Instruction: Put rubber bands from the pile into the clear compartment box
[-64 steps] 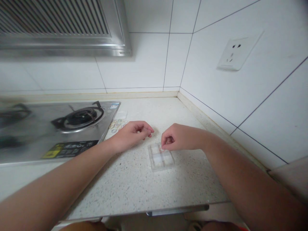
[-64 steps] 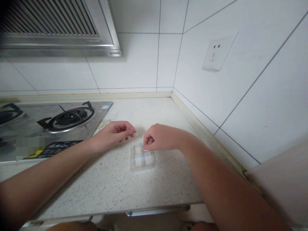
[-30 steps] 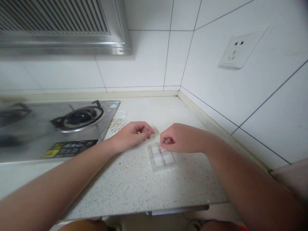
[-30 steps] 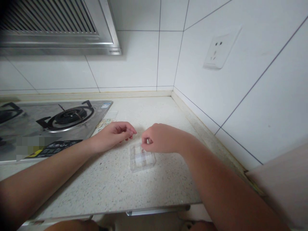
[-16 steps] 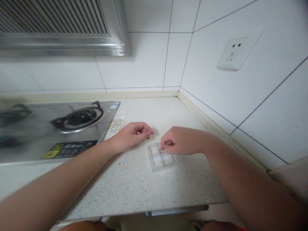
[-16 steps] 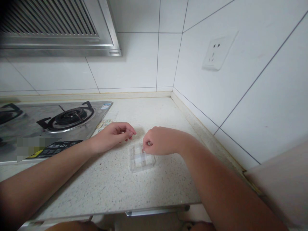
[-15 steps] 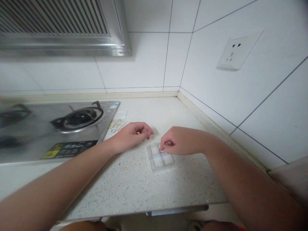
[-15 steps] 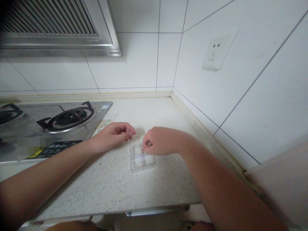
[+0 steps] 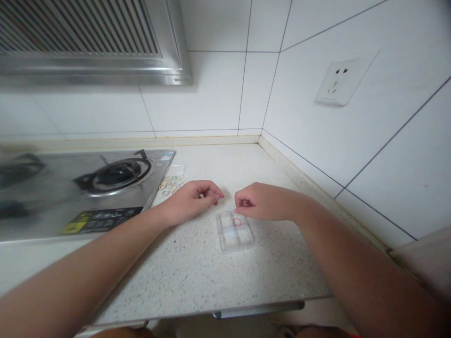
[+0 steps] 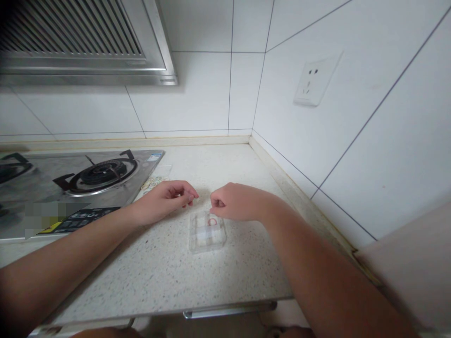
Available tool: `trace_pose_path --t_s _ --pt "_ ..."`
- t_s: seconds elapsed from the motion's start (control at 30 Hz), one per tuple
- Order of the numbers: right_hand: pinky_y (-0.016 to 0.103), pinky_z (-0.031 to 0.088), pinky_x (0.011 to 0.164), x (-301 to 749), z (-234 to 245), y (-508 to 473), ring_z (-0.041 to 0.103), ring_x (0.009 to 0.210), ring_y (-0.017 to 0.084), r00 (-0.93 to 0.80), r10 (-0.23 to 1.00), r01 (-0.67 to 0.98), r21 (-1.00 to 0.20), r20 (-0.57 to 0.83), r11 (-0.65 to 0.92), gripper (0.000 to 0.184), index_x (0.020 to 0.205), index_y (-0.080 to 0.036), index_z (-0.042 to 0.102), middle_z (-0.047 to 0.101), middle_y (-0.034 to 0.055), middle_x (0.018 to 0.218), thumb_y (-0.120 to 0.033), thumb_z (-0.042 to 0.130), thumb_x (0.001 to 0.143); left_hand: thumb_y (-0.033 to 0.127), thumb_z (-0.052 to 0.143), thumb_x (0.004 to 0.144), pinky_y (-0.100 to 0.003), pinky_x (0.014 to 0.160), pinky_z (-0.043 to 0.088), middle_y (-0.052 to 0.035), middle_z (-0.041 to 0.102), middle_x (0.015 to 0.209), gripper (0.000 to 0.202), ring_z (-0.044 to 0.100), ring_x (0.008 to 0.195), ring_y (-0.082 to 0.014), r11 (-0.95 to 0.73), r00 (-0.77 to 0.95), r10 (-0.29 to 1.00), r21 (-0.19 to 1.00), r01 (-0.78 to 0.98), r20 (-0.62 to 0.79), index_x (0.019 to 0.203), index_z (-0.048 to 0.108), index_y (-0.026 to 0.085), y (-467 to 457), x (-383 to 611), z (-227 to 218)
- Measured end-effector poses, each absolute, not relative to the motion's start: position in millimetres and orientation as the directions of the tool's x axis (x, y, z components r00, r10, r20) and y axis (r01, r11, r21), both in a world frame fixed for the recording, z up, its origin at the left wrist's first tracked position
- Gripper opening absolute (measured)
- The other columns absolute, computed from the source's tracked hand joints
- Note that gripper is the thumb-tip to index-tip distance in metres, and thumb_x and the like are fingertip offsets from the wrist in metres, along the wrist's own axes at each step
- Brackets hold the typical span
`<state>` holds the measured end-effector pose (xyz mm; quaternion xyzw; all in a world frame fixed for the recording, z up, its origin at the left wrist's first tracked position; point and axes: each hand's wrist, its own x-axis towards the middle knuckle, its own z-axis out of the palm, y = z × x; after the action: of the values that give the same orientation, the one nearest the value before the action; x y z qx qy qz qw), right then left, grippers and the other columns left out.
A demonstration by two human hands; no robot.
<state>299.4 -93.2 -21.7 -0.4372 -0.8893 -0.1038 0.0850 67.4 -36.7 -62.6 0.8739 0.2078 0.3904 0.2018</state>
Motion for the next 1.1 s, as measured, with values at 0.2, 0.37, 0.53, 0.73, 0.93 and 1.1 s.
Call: trace_pose_path --t_s 0.2,0.37,0.53,0.73,0.93,1.1 --pt "0.026 0.025 0.054 298.8 -21.9 -93.7 0.044 0.056 0.010 -0.594 0.769 0.804 0.128 0.236 0.581 0.027 0.073 -0.017 0.056 0.057 0.0003 0.066 -0.038 0.049 0.089 0.028 0.055 0.088 -0.023 0.062 0.039 -0.0022 0.064 0.078 0.019 0.053 0.070 -0.0128 -0.871 0.626 0.490 0.374 0.319 0.607 0.095 0.069 0.017 -39.8 64.4 -60.0" --pt "0.027 0.024 0.054 298.2 -22.0 -94.5 0.043 0.055 0.010 -0.583 0.774 0.812 0.140 0.246 0.567 0.026 0.070 -0.017 0.052 0.056 0.0000 0.065 -0.036 0.050 0.088 0.029 0.051 0.091 -0.024 0.062 0.040 -0.0030 0.066 0.082 0.023 0.055 0.068 -0.0128 -0.886 0.656 0.444 0.188 0.425 0.610 0.100 0.069 0.019 -40.2 59.1 -56.8" --pt "0.026 0.025 0.054 299.5 -20.0 -94.0 0.045 0.056 0.010 -0.567 0.781 0.818 0.065 0.262 0.572 0.027 0.080 -0.018 0.060 0.059 0.0002 0.068 -0.041 0.051 0.088 0.028 0.048 0.092 -0.027 0.070 0.042 -0.0047 0.069 0.089 0.024 0.060 0.077 -0.0159 -0.854 0.748 0.353 -0.132 0.503 0.562 0.103 0.068 0.020 -38.7 51.0 -52.2" --pt "0.026 0.029 0.056 306.3 -18.2 -88.4 0.052 0.061 0.012 -0.526 0.795 0.841 0.049 0.303 0.538 0.027 0.089 -0.018 0.065 0.065 0.0021 0.075 -0.042 0.053 0.089 0.031 0.044 0.094 -0.028 0.075 0.042 -0.0060 0.069 0.096 0.027 0.061 0.082 -0.0173 -0.719 0.688 0.330 -0.301 0.627 0.647 0.106 0.066 0.019 -25.7 16.0 -30.7" --pt "0.026 0.029 0.057 308.0 -17.9 -85.7 0.052 0.063 0.012 -0.530 0.790 0.840 0.063 0.309 0.538 0.025 0.089 -0.018 0.066 0.065 0.0023 0.076 -0.039 0.053 0.089 0.039 0.046 0.091 -0.028 0.066 0.040 -0.0048 0.069 0.094 0.030 0.060 0.077 -0.0185 -0.478 0.367 0.494 -0.106 0.872 0.788 0.105 0.066 0.022 10.9 -27.6 -21.9" --pt "0.026 0.030 0.057 308.7 -18.6 -85.1 0.053 0.063 0.012 -0.531 0.793 0.841 0.066 0.300 0.538 0.023 0.089 -0.018 0.067 0.066 0.0017 0.075 -0.037 0.053 0.088 0.041 0.047 0.089 -0.027 0.064 0.039 -0.0052 0.070 0.089 0.030 0.060 0.075 -0.0195 -0.447 0.337 0.598 -0.046 0.893 0.727 0.101 0.068 0.022 35.9 -42.7 -28.7"
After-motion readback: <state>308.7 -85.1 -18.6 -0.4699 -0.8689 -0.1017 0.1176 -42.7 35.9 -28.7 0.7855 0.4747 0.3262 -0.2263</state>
